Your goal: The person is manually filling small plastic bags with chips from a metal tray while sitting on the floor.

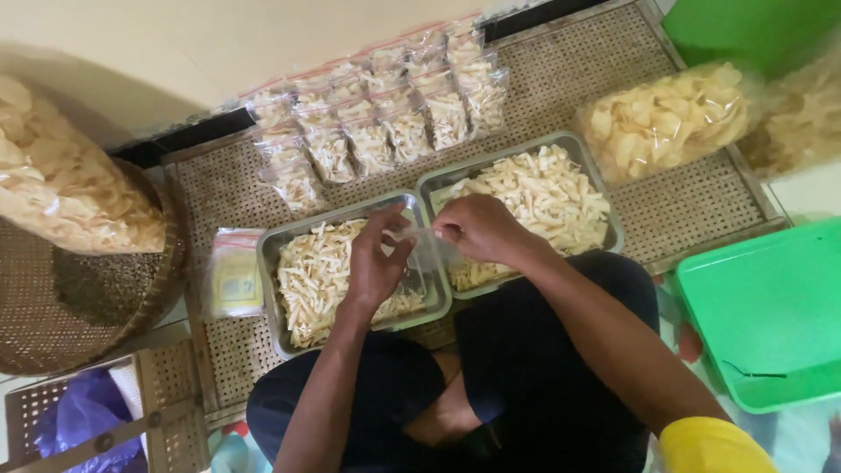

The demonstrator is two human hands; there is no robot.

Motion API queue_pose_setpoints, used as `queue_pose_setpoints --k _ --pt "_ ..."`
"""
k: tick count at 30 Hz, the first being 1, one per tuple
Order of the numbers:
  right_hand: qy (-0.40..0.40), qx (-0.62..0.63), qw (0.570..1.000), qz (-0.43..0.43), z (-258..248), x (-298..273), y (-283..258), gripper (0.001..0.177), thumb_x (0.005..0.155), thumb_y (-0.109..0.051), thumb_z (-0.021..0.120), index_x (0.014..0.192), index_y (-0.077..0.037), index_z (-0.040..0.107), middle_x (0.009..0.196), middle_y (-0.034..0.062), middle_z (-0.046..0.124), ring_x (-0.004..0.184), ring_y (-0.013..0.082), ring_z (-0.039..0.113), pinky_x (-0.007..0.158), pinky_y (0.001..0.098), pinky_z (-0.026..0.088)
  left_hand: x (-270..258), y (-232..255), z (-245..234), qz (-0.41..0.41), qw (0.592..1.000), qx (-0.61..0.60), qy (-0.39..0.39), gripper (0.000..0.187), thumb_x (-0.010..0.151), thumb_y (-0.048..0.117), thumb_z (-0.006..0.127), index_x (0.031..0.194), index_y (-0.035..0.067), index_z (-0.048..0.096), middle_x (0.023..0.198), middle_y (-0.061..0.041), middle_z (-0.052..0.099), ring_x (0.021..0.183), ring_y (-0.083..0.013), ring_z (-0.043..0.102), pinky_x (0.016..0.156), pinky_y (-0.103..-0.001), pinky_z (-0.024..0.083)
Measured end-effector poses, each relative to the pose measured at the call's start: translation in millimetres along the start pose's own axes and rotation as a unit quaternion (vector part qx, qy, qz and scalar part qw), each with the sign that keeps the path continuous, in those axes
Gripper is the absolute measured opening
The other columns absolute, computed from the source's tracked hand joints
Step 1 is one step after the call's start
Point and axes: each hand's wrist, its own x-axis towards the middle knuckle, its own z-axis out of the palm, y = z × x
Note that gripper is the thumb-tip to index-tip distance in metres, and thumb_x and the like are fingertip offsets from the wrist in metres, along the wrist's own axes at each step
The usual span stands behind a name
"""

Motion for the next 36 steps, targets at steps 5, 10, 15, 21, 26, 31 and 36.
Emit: queue_pose_setpoints --k 5,10,15,21,26,31,36 --pt "0.15 0.036 0.988 -0.02 23 0 10 0.005 0.088 -0.012 0.076 0.084 -0.014 0.076 0.075 0.0082 0.072 0.073 0.0314 0.071 0.068 0.0424 0.057 -9 -43 21 -0.017 0.984 -0.067 0.166 0.019 0.09 0.01 0.08 0.104 0.009 0.067 0.087 -0.01 0.069 0.079 -0.0206 0.066 0.066 -0.032 0.053" --pt "0.203 0.1 0.973 -0.042 69 0 12 0.006 0.086 -0.009 0.082 0.087 -0.015 0.081 0.073 0.0035 0.073 0.069 0.0229 0.07 0.069 0.0366 0.056 -22 -20 25 -0.147 0.951 -0.248 0.115 0.013 0.093 0.016 0.077 0.091 0.006 0.068 0.069 -0.008 0.067 0.061 -0.0133 0.061 0.059 -0.03 0.049" --pt "0.162 0.054 0.984 -0.056 76 0 1 0.008 0.084 -0.008 0.078 0.085 -0.014 0.075 0.075 0.0064 0.069 0.074 0.0302 0.07 0.067 0.0411 0.056 -22 -18 26 -0.133 0.94 -0.285 0.132 0.013 0.094 0.006 0.07 0.083 0.006 0.064 0.066 -0.008 0.067 0.066 -0.0103 0.061 0.063 -0.028 0.051" --pt "0.141 0.048 0.987 -0.054 82 -7 12 0.008 0.093 -0.006 0.069 0.091 -0.013 0.074 0.079 0.0081 0.067 0.079 0.0352 0.069 0.07 0.0431 0.056 -29 -38 36 -0.09 0.96 -0.226 0.137 0.012 0.093 0.006 0.075 0.083 0.007 0.068 0.064 -0.009 0.068 0.061 -0.0105 0.063 0.057 -0.026 0.051" --pt "0.142 0.087 0.984 -0.059 70 -5 -2 0.01 0.092 -0.005 0.072 0.097 -0.012 0.075 0.081 0.0092 0.069 0.077 0.0335 0.07 0.07 0.0435 0.056 -26 -24 33 -0.084 0.956 -0.253 0.121 0.006 0.096 0.007 0.072 0.091 0.003 0.07 0.074 -0.013 0.073 0.069 -0.0161 0.069 0.066 -0.033 0.057" --pt "0.13 0.093 0.986 -0.049 76 -4 11 0.009 0.089 -0.003 0.074 0.096 -0.009 0.076 0.081 0.0099 0.072 0.075 0.0299 0.071 0.074 0.0393 0.058 -26 -31 32 -0.091 0.951 -0.274 0.108 0.009 0.101 0.008 0.067 0.095 0.004 0.072 0.077 -0.013 0.075 0.074 -0.0173 0.073 0.069 -0.034 0.058" --pt "0.169 0.154 0.972 -0.047 64 -1 -8 0.005 0.093 -0.001 0.072 0.098 -0.002 0.072 0.08 0.0163 0.073 0.076 0.0337 0.074 0.07 0.0426 0.059 -27 -41 34 -0.083 0.956 -0.252 0.126 0.003 0.097 0.007 0.072 0.098 0.005 0.074 0.076 -0.01 0.072 0.076 -0.0106 0.065 0.07 -0.03 0.057"
